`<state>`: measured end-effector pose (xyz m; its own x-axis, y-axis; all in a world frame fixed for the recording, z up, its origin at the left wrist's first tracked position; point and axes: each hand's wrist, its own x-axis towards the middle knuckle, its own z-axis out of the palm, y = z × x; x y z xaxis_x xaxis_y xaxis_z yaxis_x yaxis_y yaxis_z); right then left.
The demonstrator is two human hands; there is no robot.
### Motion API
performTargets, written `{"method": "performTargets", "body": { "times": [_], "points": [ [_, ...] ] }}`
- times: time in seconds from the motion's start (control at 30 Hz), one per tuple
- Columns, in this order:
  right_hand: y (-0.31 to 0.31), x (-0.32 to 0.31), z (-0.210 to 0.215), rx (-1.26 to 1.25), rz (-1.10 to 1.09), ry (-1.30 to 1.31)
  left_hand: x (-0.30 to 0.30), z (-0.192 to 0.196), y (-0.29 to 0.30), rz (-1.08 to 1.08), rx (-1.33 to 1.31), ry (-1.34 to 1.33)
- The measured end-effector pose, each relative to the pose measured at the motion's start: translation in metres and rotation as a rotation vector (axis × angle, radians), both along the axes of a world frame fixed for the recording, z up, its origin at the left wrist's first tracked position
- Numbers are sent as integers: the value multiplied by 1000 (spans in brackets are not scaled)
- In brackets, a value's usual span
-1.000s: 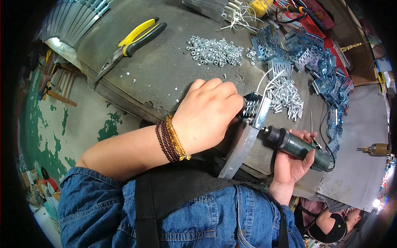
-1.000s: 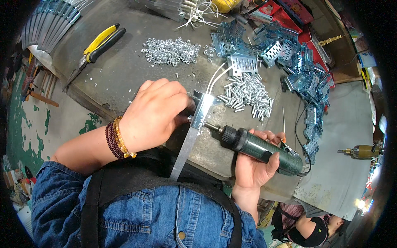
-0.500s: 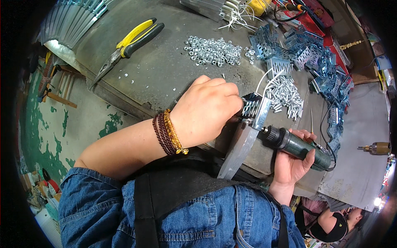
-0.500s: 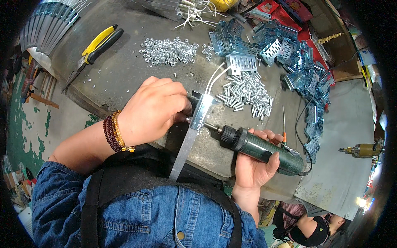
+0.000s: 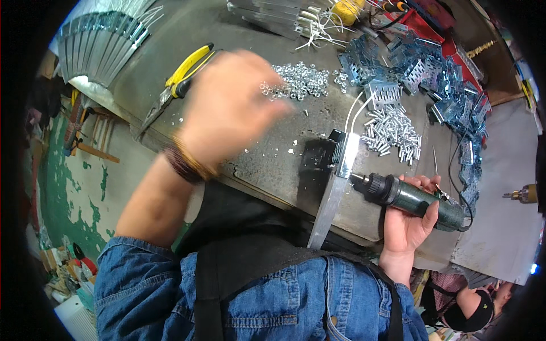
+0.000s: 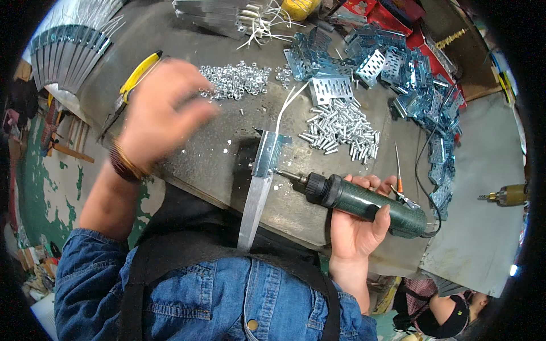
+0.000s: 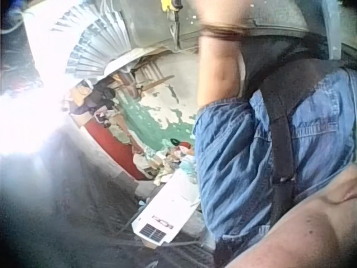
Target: Assembling small metal components using screws and a power tool.
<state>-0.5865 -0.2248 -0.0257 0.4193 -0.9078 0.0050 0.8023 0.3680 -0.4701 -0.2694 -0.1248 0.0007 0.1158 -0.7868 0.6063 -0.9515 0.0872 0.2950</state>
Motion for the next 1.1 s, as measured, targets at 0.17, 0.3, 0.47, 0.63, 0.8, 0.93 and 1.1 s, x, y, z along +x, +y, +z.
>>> {"method": "performTargets", "body": {
  "times": [0.17,0.3,0.47,0.63,0.8,0.93,1.1],
  "points": [
    [-1,-1,-4,14,39,-46,79,-11,31,569,350,-145],
    [-1,4,0,2,36,-37,86,-7,43,403,-6,125],
    [-1,-1,-3,12,11,4,37,61,27,-548,-206,1433],
    [-1,1,-1,12,-18,28,-47,48,-9,-465,-279,1273],
    [-2,5,-1,6,4,50,-85,28,-13,-479,-422,1512],
    [-4,2,-2,17,-13,32,-85,14,-35,-399,-572,1319],
    [-3,3,-2,58,-62,36,-89,20,-35,-368,-414,1348]
  ]
}}
